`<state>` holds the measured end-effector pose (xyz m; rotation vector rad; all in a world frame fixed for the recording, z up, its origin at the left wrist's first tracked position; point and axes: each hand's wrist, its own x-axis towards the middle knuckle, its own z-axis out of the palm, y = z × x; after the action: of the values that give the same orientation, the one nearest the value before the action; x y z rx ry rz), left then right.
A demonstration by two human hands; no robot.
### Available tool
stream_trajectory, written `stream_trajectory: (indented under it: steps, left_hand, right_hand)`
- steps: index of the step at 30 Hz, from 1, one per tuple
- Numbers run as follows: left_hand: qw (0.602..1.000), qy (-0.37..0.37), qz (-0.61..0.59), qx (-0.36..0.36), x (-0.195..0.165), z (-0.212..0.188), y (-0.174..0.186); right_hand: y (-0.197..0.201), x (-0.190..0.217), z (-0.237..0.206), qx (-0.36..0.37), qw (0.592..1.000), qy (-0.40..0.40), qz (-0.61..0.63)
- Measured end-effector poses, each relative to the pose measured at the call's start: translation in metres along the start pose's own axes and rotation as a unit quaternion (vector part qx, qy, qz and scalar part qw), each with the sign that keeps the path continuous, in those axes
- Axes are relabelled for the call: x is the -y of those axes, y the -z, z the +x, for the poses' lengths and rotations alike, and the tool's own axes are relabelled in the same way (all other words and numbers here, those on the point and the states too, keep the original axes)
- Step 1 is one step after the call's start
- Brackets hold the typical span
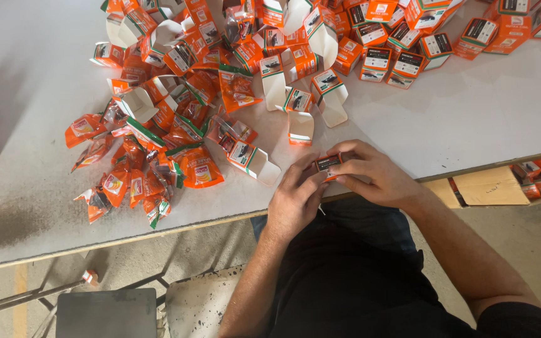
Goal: The person sits at a table covered with orange blister packs and small white cardboard boxes, folding open a box and placing blister packs inside one at a time, then setting the filled box with the packed boxes. They repeat this packing cycle throughout the episode.
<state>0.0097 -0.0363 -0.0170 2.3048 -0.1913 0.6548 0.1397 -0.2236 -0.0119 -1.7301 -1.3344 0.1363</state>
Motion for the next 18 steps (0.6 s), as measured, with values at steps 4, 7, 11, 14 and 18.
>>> stream_trajectory:
  steps: [4,7,11,14,18]
  left_hand:
    - [0.998,-0.038,0.042,0.012,-0.002,0.004,0.001]
    - [0.995,-0.070,0.068,0.020,-0.010,0.004,0.010]
    - [0.987,0.004,0.160,-0.027,-0.011,-0.009,0.058]
    - [0.925,0.144,0.350,-0.039,0.020,-0.020,0.110]
    - [0.854,0.094,0.508,-0.063,0.054,-0.023,0.126]
  right_hand:
    - [0.000,0.004,-0.005,0.007,0.993,0.045,-0.113]
    - [0.000,0.009,-0.011,0.000,0.975,0.065,-0.214]
    - [0.025,0.011,-0.008,-0.025,0.943,0.019,-0.332]
    - [0.055,0.014,-0.008,-0.149,0.905,-0.064,-0.394]
    - [0.054,0.026,-0.013,-0.193,0.954,-0.068,-0.219]
